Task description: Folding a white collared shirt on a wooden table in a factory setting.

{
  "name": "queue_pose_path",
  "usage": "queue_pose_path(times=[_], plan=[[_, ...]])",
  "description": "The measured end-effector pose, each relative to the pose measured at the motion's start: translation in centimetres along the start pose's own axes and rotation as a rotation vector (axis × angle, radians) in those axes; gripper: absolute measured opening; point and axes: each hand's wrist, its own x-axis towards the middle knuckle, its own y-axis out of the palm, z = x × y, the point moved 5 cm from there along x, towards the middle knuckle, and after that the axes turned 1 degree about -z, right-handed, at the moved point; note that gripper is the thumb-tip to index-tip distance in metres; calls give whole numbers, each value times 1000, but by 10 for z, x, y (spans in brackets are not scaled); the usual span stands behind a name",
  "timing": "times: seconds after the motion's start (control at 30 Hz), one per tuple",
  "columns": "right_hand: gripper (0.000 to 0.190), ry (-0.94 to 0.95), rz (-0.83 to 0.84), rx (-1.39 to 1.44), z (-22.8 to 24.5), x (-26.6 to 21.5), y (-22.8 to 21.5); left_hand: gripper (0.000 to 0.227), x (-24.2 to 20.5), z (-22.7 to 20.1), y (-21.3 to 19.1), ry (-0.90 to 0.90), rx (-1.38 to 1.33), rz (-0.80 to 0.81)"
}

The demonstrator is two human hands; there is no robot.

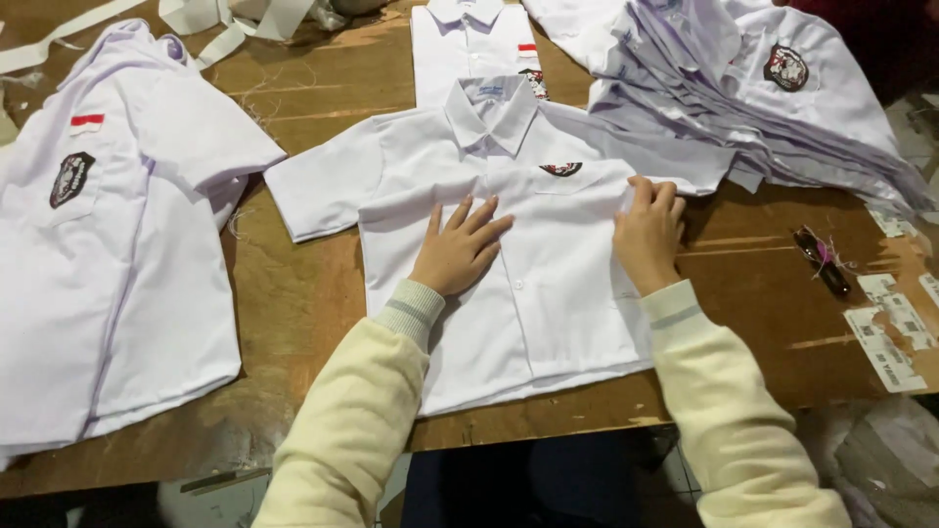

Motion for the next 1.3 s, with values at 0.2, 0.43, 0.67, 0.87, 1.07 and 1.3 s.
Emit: queue_pose_path(times=[0.2,0.43,0.67,0.87,1.07,1.3], plan=[[35,-610,-306,120,73,-24,-13,49,1,2,1,14,-14,-30],[41,-708,343,583,114,-55,-7,51,0,2,-3,9,-43,9],[16,-729,356,549,104,-57,7,54,1,8,-1,11,-125,70],[12,-679,403,569,96,-54,17,55,-1,6,-7,17,-166,81],[10,-616,454,636,98,-52,13,51,-2,5,-5,48,-133,29],[11,-573,493,728,106,-51,-2,13,-9,-13,-24,228,-41,-139]])
